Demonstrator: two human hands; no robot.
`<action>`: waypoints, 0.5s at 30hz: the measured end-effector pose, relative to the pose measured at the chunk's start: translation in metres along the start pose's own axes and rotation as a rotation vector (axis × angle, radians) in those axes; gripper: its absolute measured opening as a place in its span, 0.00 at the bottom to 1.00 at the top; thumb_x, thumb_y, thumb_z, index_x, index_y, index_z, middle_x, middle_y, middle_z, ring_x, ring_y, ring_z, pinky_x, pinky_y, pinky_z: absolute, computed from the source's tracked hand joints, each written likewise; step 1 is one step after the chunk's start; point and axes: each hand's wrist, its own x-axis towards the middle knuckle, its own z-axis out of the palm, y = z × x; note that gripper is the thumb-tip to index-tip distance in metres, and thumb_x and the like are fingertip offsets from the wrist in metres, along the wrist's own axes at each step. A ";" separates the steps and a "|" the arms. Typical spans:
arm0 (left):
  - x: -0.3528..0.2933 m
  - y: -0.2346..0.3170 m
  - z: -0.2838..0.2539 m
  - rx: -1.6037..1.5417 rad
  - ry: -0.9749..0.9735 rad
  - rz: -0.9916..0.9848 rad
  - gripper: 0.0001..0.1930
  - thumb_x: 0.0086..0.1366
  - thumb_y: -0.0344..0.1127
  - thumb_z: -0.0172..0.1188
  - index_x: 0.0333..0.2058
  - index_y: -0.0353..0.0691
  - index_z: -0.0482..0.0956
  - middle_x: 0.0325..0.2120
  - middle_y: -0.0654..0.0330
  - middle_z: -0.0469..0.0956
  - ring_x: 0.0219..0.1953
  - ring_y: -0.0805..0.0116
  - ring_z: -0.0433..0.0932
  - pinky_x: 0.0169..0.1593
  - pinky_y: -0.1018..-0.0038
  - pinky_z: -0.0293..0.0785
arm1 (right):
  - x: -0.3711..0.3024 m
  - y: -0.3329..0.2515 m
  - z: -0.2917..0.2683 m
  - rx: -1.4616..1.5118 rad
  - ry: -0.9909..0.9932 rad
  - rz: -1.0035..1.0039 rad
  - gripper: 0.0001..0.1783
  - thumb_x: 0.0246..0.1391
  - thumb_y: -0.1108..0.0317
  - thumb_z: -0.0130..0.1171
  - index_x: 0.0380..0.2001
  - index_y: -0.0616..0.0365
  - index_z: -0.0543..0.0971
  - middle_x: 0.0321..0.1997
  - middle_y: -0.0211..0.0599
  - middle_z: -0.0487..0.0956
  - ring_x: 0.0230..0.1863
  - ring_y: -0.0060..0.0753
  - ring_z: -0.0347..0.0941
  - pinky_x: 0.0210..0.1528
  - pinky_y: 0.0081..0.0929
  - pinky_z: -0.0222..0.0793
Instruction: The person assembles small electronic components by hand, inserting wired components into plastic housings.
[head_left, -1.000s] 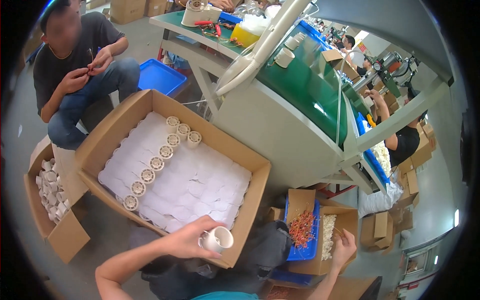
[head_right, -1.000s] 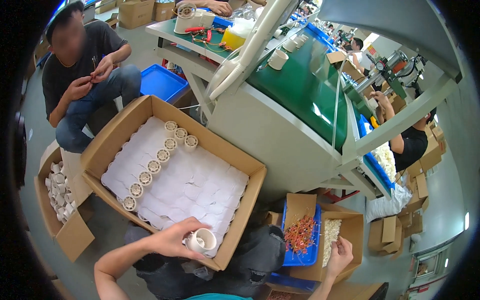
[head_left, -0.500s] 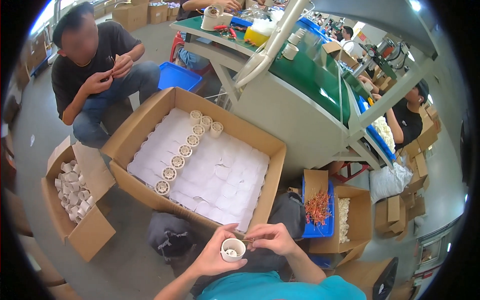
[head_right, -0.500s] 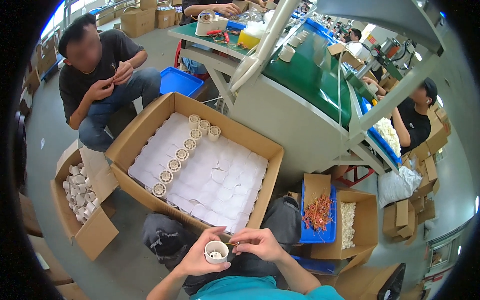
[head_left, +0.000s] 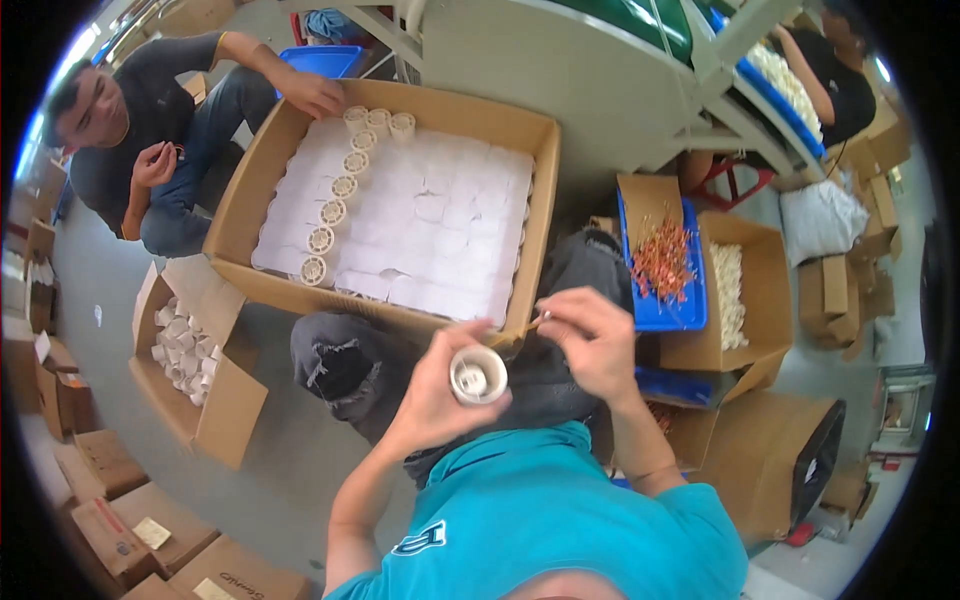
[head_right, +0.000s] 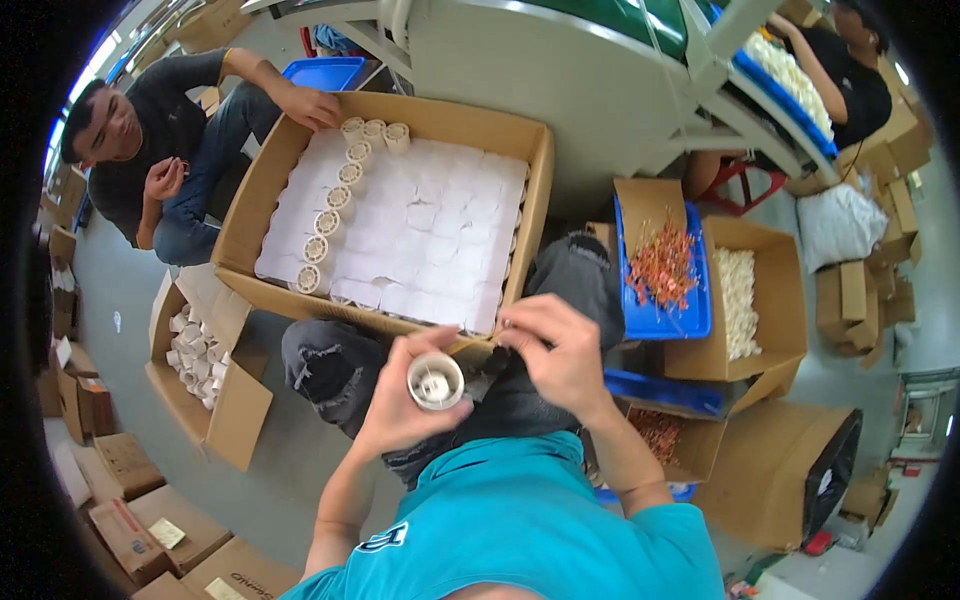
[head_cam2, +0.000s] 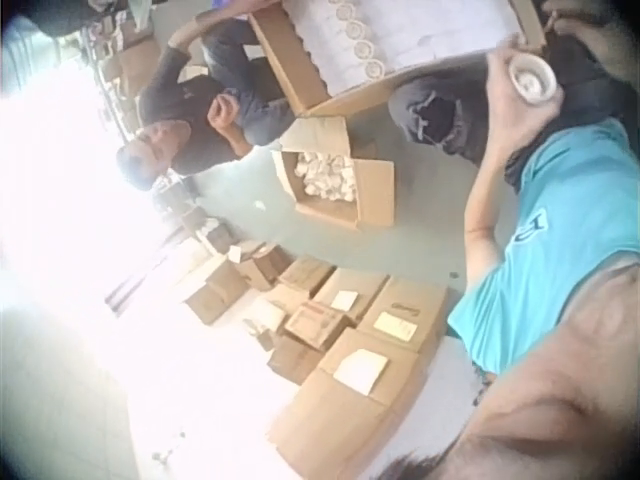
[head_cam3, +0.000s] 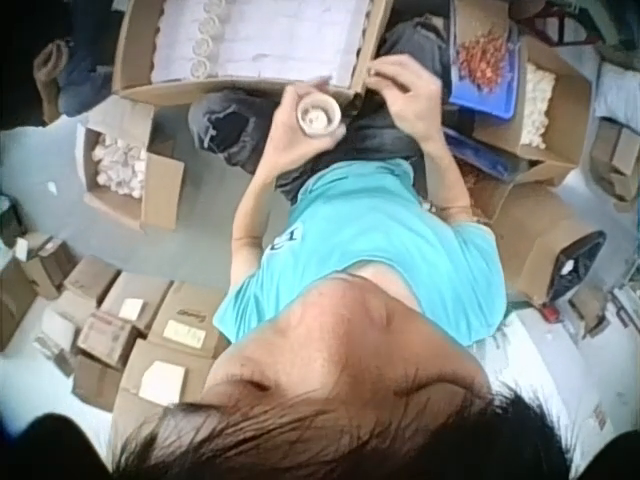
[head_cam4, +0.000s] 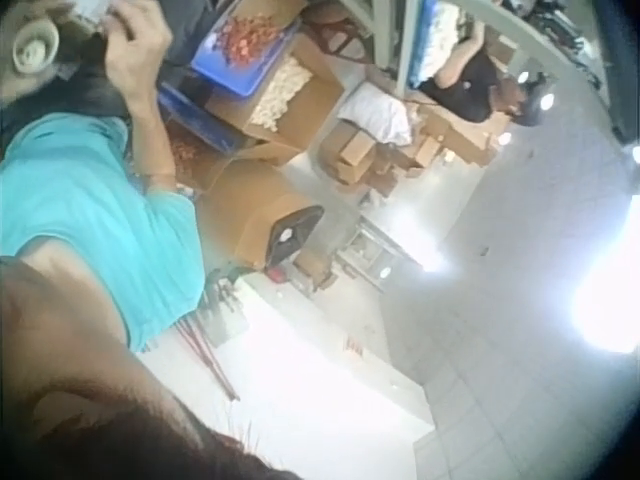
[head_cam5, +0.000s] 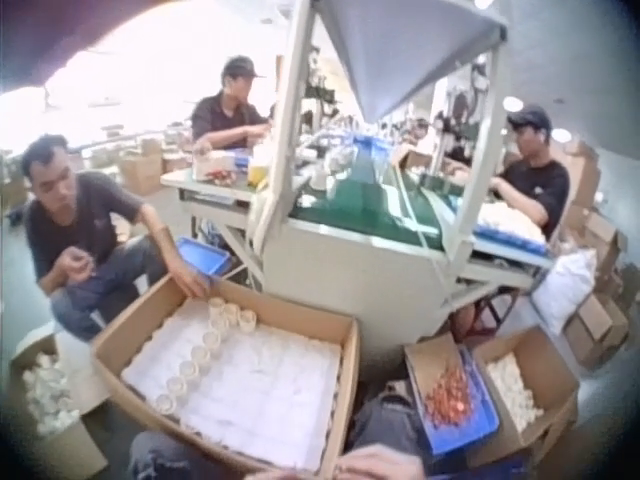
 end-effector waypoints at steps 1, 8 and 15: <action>-0.001 -0.006 0.005 -0.018 0.093 -0.033 0.28 0.50 0.29 0.74 0.46 0.36 0.66 0.44 0.52 0.79 0.47 0.68 0.80 0.50 0.72 0.76 | 0.001 -0.004 -0.005 0.067 0.065 0.079 0.12 0.44 0.81 0.67 0.36 0.64 0.84 0.36 0.42 0.81 0.36 0.33 0.80 0.39 0.26 0.76; -0.009 -0.025 0.023 0.192 0.308 0.197 0.29 0.46 0.24 0.75 0.45 0.36 0.68 0.36 0.54 0.77 0.38 0.62 0.79 0.43 0.71 0.76 | -0.015 -0.025 -0.014 0.240 0.122 -0.125 0.14 0.42 0.87 0.67 0.35 0.68 0.83 0.37 0.40 0.80 0.33 0.28 0.79 0.35 0.22 0.78; -0.020 -0.022 0.018 0.347 0.407 0.267 0.27 0.45 0.26 0.78 0.42 0.38 0.71 0.34 0.58 0.76 0.33 0.62 0.76 0.38 0.70 0.73 | -0.034 -0.048 -0.001 -0.012 0.026 -0.338 0.16 0.40 0.83 0.69 0.37 0.63 0.83 0.38 0.39 0.78 0.34 0.35 0.80 0.33 0.27 0.78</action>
